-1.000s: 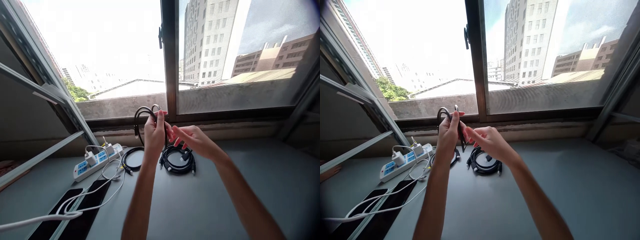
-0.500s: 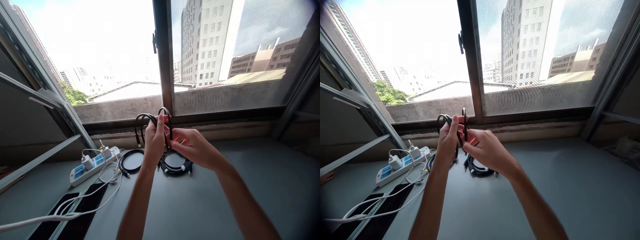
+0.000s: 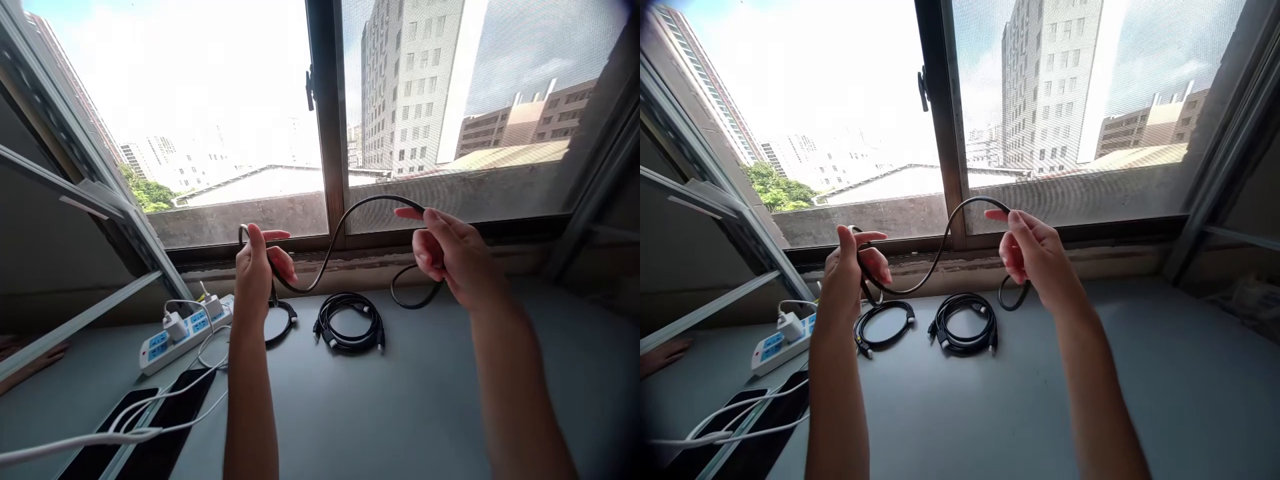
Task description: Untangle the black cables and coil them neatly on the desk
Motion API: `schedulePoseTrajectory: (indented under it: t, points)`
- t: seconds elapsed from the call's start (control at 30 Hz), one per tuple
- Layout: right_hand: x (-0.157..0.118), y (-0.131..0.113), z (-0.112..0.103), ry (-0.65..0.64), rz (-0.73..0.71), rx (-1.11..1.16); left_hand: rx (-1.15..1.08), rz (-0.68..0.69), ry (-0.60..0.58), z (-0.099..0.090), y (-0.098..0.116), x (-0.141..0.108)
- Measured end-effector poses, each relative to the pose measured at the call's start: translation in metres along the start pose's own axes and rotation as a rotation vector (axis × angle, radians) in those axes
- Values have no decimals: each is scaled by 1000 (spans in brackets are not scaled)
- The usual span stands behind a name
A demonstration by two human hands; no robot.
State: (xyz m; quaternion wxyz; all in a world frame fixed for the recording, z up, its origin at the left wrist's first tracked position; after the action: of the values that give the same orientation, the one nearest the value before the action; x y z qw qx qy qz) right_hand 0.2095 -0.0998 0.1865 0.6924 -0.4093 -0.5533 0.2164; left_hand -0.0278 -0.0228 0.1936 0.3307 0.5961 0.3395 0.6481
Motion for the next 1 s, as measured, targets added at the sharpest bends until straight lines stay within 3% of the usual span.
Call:
schedulePoseTrajectory:
  t: [0.2,0.33,0.43,0.53,0.63,0.73,0.87,1.0]
  points:
    - [0,-1,-4,4,47,15,108,18,76,-2,0,1]
    - [-2,-4,-2,-25,34,88,120,161,265,3,13,-10]
    - [-3,-6,3,-35,7,116,305,256,361,8,17,-17]
    - [-5,-6,13,-88,-28,110,347,128,248,13,7,-14]
    - [-7,-5,28,-175,-70,118,164,-60,59,17,-4,-8]
    - [-12,0,45,-255,-96,102,14,-132,-58,23,-6,-7]
    - [-23,4,66,-292,-163,-44,-56,-147,-110,35,-2,-14]
    - [-31,5,76,-310,-256,-263,-37,-208,-64,42,-4,-19]
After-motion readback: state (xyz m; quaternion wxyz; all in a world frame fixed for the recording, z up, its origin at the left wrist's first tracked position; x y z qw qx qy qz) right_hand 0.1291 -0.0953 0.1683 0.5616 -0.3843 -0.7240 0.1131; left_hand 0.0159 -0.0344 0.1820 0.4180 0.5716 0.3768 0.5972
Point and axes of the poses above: each hand's wrist, its own x-axis towards the middle knuckle, its own z-axis out of the palm, y = z × x, the point moved 4 cm from there along x, towards the middle knuckle, and after that the axes turned 7 degrees about y, right-handed, at the moved point
